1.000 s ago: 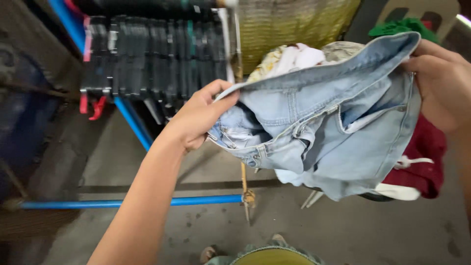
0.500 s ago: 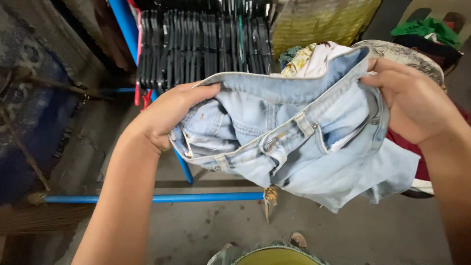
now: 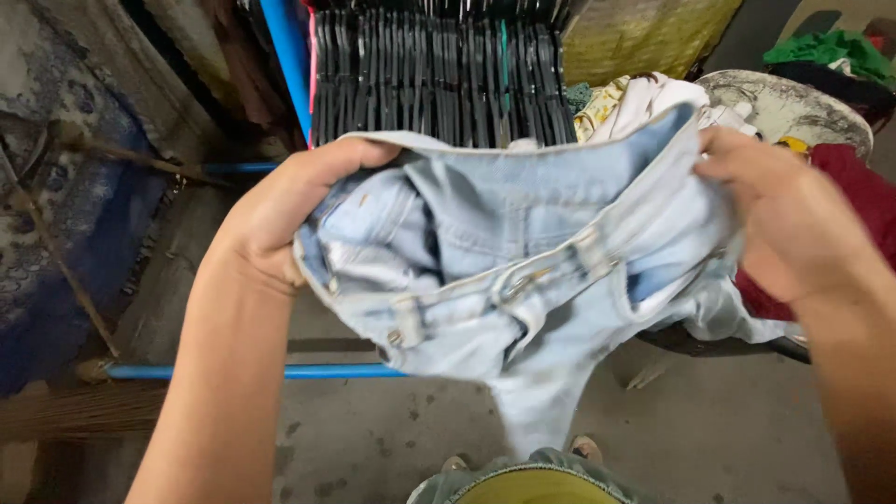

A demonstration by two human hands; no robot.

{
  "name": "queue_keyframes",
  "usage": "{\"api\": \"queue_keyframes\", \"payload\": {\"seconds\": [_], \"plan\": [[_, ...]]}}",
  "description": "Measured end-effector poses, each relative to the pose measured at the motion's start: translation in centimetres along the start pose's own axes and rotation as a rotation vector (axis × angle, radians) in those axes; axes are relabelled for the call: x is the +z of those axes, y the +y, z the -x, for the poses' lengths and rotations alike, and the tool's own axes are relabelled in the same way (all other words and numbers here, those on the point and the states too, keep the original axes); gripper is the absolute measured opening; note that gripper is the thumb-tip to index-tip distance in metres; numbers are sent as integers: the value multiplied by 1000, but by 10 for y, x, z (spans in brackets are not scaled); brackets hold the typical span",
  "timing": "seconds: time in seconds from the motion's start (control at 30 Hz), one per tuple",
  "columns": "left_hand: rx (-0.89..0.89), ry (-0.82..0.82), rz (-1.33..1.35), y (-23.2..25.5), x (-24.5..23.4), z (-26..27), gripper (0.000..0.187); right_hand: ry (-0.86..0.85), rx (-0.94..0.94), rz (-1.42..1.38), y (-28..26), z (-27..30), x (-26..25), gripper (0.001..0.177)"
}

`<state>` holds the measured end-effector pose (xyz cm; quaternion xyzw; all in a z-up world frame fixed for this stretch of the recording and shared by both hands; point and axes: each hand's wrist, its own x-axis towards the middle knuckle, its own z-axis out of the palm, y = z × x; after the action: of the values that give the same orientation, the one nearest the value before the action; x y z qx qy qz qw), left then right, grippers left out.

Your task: The person picks up clothing items from a pile, places each on a hanger, and hangs them on a metal drying rack. They handle a dark blue t-shirt, a black and white patterned top, a brown t-shirt, light blue jeans, and a maroon hoodie, spacing them along the rack.

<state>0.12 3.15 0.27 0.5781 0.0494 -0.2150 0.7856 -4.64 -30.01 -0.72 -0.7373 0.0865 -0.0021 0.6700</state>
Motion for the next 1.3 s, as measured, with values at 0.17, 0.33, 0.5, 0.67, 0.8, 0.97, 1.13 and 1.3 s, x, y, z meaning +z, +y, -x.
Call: {"api": "queue_keyframes", "payload": {"seconds": [0.17,0.33,0.5,0.67,0.8,0.97,1.13,1.3], "plan": [[131,-190,80,14,-2,13,30,-13,-216,-129,6,-3,-11,21],[20,-136,168,19,-10,43,26,132,54,20,-43,46,60,52],[43,86,-36,11,-6,42,23,99,278,225,-36,45,91,63],[-1,132,-96,-6,8,43,26,-88,252,336,22,15,72,32],[66,39,-34,-32,9,22,15,3,492,393,23,29,92,120],[143,140,49,-47,21,15,22,0,260,312,33,29,96,91],[169,281,39,-55,14,-9,28,-116,78,387,71,-12,63,54],[245,403,24,-60,5,-13,28,-256,-43,437,79,-29,54,46]]}}
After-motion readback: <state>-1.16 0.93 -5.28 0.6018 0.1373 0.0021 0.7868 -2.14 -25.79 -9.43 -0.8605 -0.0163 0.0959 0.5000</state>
